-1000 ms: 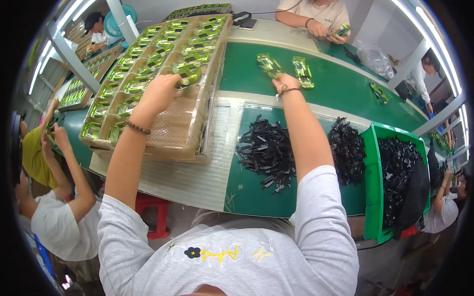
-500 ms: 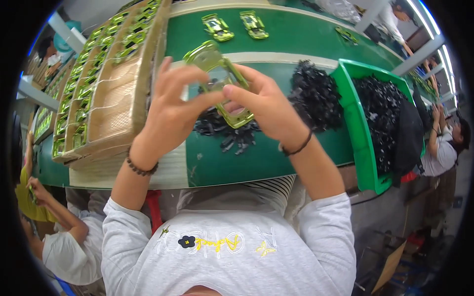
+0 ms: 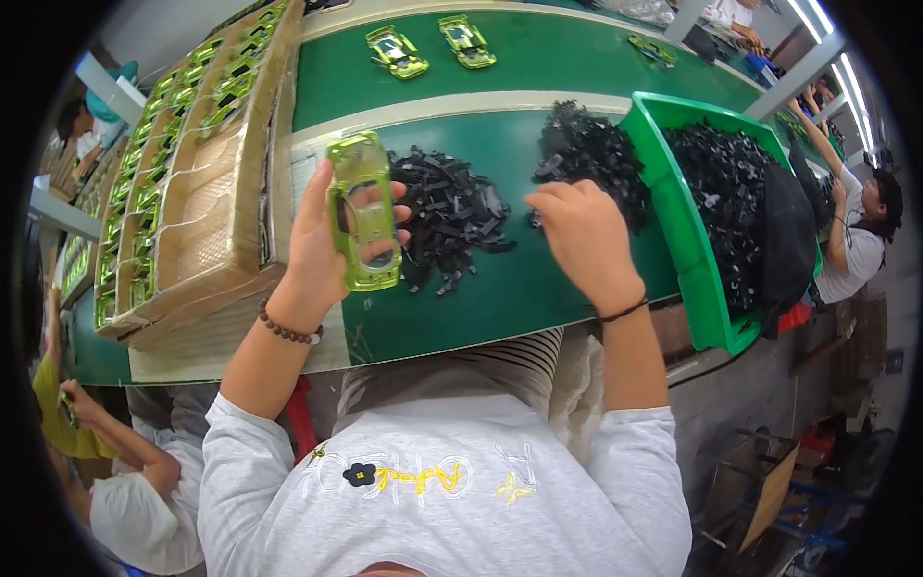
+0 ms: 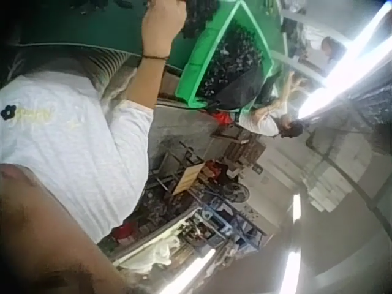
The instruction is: The person assembles plastic components into green toy car bodies by hand, taking the components from a storage bin and fitting them into the car bodies on an assembly line.
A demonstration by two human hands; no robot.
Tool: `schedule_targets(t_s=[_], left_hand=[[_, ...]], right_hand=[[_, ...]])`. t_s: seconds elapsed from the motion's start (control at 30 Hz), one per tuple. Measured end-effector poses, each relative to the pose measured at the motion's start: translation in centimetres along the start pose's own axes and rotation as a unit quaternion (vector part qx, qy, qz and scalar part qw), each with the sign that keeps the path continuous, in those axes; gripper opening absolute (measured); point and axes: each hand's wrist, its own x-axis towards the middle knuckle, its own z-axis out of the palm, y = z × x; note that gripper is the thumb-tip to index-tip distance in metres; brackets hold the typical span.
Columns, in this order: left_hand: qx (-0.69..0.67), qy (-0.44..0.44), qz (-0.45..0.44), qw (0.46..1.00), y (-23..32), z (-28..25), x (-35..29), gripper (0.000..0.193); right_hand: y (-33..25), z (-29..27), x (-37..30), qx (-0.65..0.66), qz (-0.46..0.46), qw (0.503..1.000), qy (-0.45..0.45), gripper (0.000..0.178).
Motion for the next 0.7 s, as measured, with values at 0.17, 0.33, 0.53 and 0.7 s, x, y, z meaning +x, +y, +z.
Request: schedule_targets(t_s=[0.17,0.33,0.53,0.7], left_hand=[[0.007,0.007,-0.037,0.999,-0.2,-0.4,0.4,0.054],[-0.012,0.027,-0.015,0.999,-0.4,-1.6,0.8,0.053],[-0.01,-0.006,0.012,1.0,-0.3,-1.4,0.9,0.038],[0.054,-0.021,0.013,0.998,-0.5,-0.4,0.1,0.043]], right_hand=[[1.2,1.1,0.3,-0.005,-0.017,0.99,-0.136,0.017],[-0.3,1.4,0.9,0.045,0.011,0.985,-0.166,0.017],[-1.0,0.5,1.3,0.078,0.111,0.988,-0.075,0.026],[-5.6,-0.1,3.9,0.16,0.018,0.984,0.08,0.026]])
